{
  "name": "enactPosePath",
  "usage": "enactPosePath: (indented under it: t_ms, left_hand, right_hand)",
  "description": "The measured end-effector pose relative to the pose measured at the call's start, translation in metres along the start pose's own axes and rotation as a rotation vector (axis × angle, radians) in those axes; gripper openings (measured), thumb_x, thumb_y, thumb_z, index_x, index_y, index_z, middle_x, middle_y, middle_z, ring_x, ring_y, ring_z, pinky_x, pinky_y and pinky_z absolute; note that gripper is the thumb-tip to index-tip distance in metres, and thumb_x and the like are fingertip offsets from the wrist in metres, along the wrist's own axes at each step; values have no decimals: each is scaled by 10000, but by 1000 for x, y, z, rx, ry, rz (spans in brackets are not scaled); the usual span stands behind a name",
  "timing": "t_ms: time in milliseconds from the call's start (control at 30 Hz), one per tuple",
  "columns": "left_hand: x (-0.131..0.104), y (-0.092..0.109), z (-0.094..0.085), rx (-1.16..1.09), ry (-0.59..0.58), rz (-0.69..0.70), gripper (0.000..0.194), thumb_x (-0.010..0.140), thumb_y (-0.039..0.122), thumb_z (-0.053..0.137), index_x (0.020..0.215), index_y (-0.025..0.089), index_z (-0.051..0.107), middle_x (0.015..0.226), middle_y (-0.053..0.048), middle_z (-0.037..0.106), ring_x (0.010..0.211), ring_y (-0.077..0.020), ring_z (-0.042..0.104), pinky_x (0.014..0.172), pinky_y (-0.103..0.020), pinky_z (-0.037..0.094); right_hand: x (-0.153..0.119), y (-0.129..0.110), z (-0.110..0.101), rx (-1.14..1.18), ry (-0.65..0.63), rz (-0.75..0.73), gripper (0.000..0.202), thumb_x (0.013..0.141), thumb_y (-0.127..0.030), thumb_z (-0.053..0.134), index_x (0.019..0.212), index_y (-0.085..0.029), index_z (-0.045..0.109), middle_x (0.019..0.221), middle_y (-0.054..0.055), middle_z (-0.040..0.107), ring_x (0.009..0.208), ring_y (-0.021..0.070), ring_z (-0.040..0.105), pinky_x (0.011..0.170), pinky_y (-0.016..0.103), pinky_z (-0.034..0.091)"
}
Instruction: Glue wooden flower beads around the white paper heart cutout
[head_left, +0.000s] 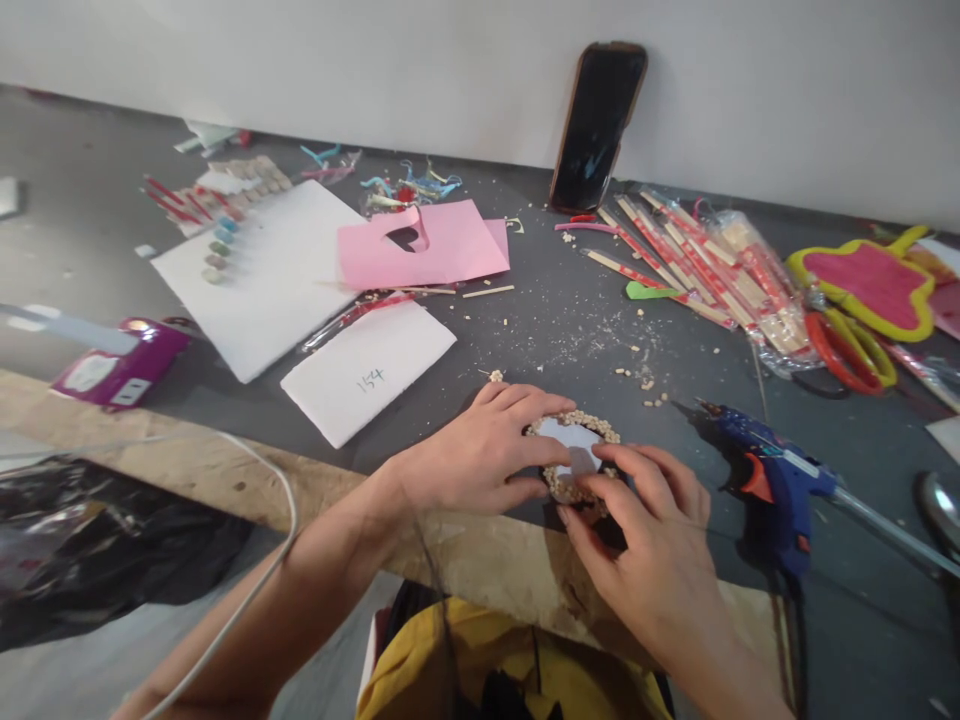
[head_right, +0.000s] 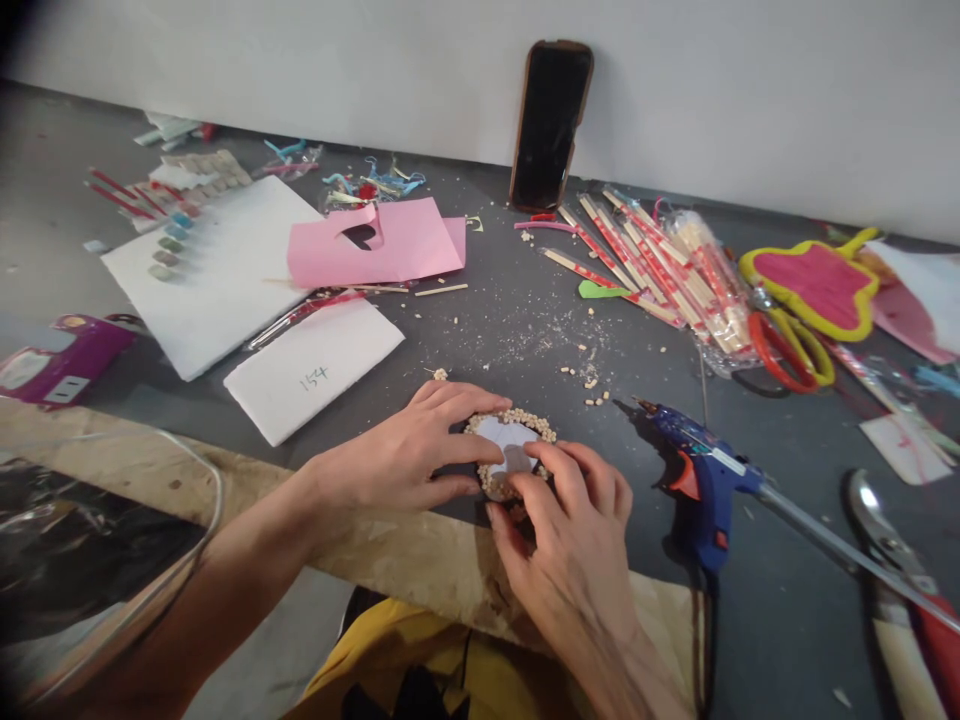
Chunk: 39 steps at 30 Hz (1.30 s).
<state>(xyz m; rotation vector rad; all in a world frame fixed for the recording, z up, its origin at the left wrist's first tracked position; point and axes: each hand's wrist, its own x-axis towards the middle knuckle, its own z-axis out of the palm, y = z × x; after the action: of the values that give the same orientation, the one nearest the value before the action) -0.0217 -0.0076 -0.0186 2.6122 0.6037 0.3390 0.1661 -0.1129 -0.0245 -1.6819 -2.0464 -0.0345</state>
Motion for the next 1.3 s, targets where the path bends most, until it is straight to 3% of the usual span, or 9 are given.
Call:
enactPosePath:
  t_ms: [167, 400, 733, 1300]
  left_hand:
    - [0, 2, 1, 9, 6, 3, 330, 855, 333, 601, 1184, 328, 579, 1435, -80, 392, 1307, -314, 334, 1021, -569, 273]
    - [3, 5, 7, 3, -2, 30, 220, 845, 255, 577, 1057, 280, 633, 1431, -75, 402, 1318, -307, 322, 1007, -526, 320]
    - [5, 5, 6, -2, 6, 33, 146, 896, 258, 534, 981, 261, 653, 1414, -58, 420, 1304, -283, 345, 1015, -485, 321]
    - [5, 4, 8, -28, 14, 45, 231, 865, 195, 545, 1054, 286, 643, 1406, -33, 432, 1287, -268, 365, 1031, -478, 316]
  right_hand:
    - [0, 4, -4, 55, -26, -1, 148, 830, -284, 596, 952, -203, 612, 1123, 90, 613, 1090, 277, 489, 933, 490, 386]
    - [0, 7, -5, 89, -75, 7, 102, 839, -189, 556, 908, -214, 627, 1143, 72, 608, 1099, 269, 475, 920, 474, 375]
    - [2, 5, -3, 132, -71, 15, 42, 829, -242, 593, 844, -231, 631, 1128, 60, 614, 1083, 264, 481, 914, 472, 390]
    - [0, 0, -1, 90, -63, -28, 89, 809, -200, 591, 869, -222, 654, 1123, 80, 625, 1086, 287, 500, 893, 488, 383]
